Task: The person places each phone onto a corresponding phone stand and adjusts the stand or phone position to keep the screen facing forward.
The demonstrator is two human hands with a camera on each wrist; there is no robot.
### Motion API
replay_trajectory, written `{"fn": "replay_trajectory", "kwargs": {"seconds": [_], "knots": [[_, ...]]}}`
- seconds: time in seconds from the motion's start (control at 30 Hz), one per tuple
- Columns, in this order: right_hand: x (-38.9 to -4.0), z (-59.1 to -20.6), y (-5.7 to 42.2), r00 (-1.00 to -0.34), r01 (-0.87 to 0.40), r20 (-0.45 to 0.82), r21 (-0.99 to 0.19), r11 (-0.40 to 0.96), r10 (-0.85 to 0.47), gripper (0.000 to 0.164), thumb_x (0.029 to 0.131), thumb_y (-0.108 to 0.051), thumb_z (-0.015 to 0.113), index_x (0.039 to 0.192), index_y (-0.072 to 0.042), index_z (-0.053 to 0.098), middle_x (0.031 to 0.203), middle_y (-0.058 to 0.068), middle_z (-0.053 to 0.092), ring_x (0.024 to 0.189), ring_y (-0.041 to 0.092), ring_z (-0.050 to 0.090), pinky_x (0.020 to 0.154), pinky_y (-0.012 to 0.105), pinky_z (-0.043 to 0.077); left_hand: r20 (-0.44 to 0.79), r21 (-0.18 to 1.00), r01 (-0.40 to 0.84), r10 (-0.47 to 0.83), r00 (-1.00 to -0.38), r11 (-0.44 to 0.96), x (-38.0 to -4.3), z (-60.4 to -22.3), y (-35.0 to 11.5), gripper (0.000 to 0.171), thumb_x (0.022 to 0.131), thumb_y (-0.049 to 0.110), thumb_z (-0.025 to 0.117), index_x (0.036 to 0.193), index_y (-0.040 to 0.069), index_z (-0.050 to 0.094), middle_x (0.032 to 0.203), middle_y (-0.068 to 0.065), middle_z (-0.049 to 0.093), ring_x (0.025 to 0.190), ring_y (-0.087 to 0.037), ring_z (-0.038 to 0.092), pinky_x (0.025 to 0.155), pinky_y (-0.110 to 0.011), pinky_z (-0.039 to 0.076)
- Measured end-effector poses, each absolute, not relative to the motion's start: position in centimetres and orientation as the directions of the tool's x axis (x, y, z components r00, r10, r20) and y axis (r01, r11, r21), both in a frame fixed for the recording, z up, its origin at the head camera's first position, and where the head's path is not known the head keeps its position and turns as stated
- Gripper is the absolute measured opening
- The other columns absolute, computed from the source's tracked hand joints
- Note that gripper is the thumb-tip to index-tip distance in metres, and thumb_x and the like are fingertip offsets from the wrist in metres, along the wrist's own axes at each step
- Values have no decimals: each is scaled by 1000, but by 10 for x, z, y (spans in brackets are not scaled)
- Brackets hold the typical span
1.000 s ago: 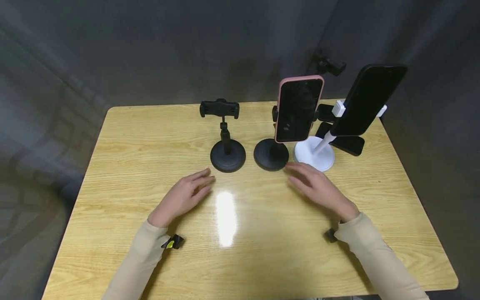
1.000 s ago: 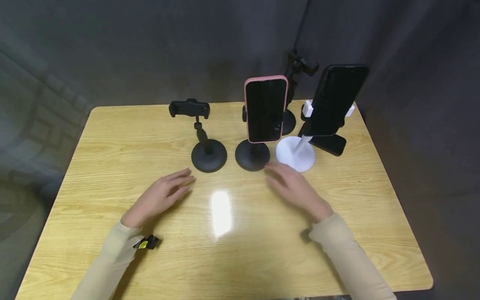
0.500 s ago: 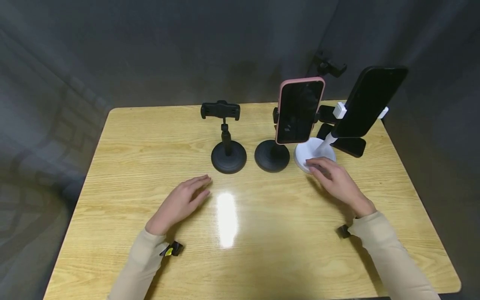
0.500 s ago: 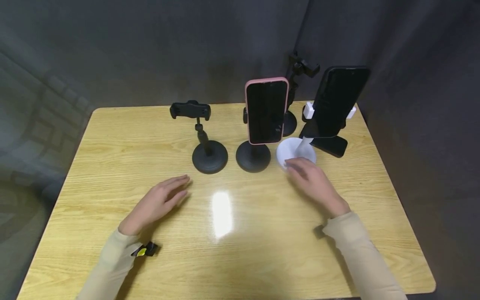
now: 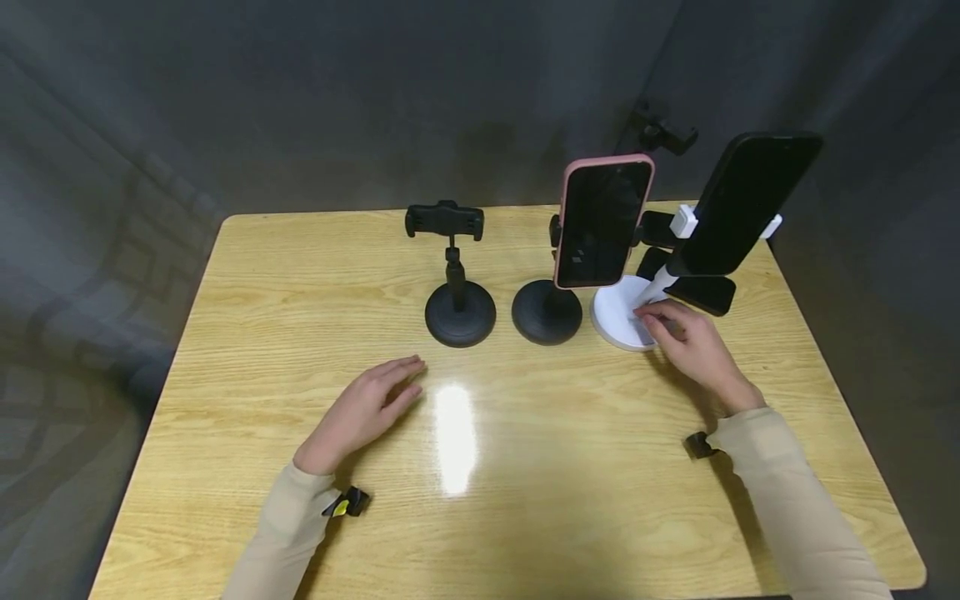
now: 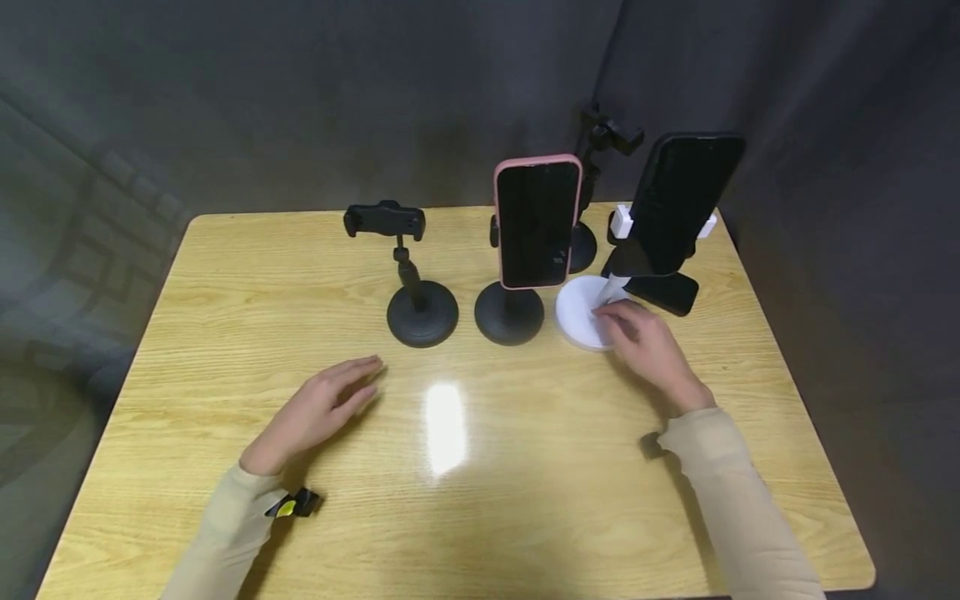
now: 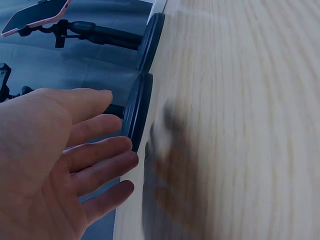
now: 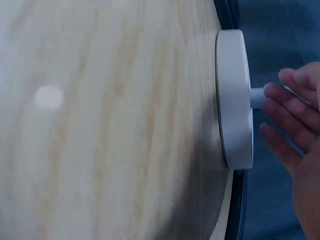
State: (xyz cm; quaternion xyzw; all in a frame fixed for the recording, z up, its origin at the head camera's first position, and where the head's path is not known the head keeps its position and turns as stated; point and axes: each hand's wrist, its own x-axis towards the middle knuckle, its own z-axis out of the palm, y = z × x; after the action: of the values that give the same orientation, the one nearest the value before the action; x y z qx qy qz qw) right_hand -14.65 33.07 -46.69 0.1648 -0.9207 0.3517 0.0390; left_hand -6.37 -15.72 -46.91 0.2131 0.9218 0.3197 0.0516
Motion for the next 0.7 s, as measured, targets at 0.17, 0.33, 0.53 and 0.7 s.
{"fn": "replay_trajectory", "kwargs": {"seconds": [0.17, 0.33, 0.53, 0.7], "knots": [[-156, -467, 342, -944, -330, 204, -626, 706, -259, 16, 102, -4, 60, 109, 1, 74, 116, 21, 70, 110, 33, 61, 94, 0, 31, 41, 616, 357, 425, -904, 702, -63, -470, -156, 41, 104, 22, 64, 139, 2, 63, 146, -18, 59, 136, -36, 56, 115, -51, 43], [-169, -466, 355, -959, -283, 171, -586, 759, -226, 18, 103, -6, 60, 115, 4, 70, 119, 24, 67, 110, 38, 61, 106, 36, 52, 39, 619, 355, 423, -905, 701, -62, -471, -156, 41, 104, 23, 64, 140, 2, 63, 146, -18, 59, 136, -36, 56, 115, -51, 43], [-188, -463, 368, -977, -213, 123, -594, 776, -174, 30, 103, -9, 60, 130, 4, 57, 130, 30, 57, 113, 47, 54, 99, 64, 46, 41, 619, 360, 429, -903, 698, -62, -473, -156, 42, 105, 25, 63, 140, 2, 63, 146, -18, 59, 136, -36, 56, 115, -51, 43], [-206, -460, 377, -978, -208, 105, -629, 749, -183, 46, 102, -5, 63, 145, -5, 46, 149, 29, 43, 136, 51, 40, 118, 71, 24, 39, 616, 357, 426, -904, 702, -63, -474, -157, 42, 105, 25, 62, 140, 3, 62, 146, -18, 59, 136, -36, 56, 115, -51, 43]]}}
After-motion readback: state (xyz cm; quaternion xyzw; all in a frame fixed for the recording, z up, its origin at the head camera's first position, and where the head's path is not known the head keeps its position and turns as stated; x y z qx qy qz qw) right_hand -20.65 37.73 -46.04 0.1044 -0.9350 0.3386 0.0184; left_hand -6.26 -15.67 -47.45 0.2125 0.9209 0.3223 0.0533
